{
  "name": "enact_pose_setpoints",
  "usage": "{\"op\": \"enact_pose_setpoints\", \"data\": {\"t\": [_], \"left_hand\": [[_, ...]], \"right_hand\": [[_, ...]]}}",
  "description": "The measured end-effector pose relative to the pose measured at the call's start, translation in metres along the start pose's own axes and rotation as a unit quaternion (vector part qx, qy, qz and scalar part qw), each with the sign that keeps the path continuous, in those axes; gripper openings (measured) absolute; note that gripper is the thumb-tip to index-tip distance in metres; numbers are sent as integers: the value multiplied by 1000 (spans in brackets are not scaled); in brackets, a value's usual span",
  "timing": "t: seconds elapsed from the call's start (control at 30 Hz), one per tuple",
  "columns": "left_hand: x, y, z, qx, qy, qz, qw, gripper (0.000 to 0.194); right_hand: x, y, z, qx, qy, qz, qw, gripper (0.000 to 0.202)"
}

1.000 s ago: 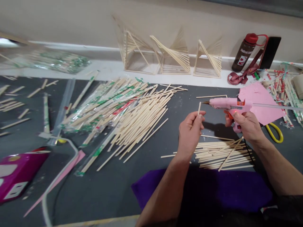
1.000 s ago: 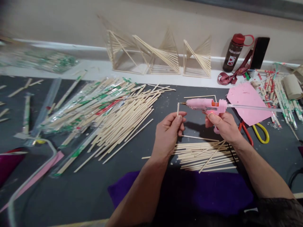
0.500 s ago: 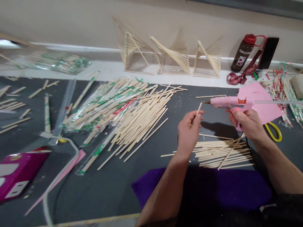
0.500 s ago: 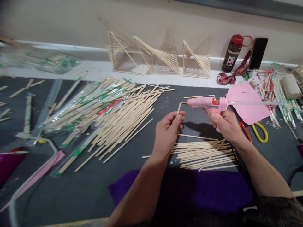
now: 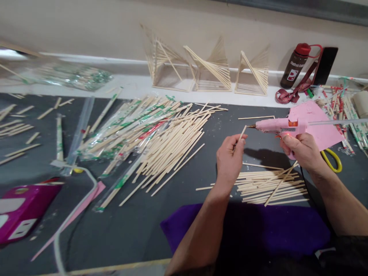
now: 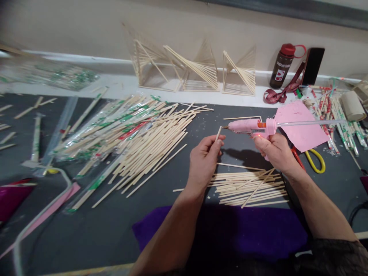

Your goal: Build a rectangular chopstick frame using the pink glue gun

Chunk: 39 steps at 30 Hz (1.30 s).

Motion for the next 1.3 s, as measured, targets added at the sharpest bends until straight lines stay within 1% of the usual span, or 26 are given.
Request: {"op": "enact_pose_setpoints", "data": {"t": [0.3,0.5,0.67,0.9,1.07,1.3], "left_hand": [[1,1,0,6,-7,0,1000,22],[0,1,-1,5,-3,-2,1000,22],[0,1,-1,1,1,2,1000,23],[0,2,-2,5,-1,2,1000,22],[0,1,-1,-4,0,1,1000,25],[-1,1,0,-10,13,3,1000,23]], "right_hand": [[-3,-1,1,9,23,-8,1000,60],[0,-1,4,-2,8,-1,1000,61],[-2,-2,5,-5,15,-10,1000,62],[-1,-2,6,-12,17,0,1000,61],[-1,-1,5,-11,12,0,1000,59],[2,0,8,-21,18,15,1000,58]]}}
Point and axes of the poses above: each hand's wrist, its own y-axis away from the middle knuckle, its own x-axis out of the palm, z = x × y, the point moved 10 cm from there along -y, towards the middle knuckle, and after that the axes turned 14 degrees about -x, right-handed, at the moved point
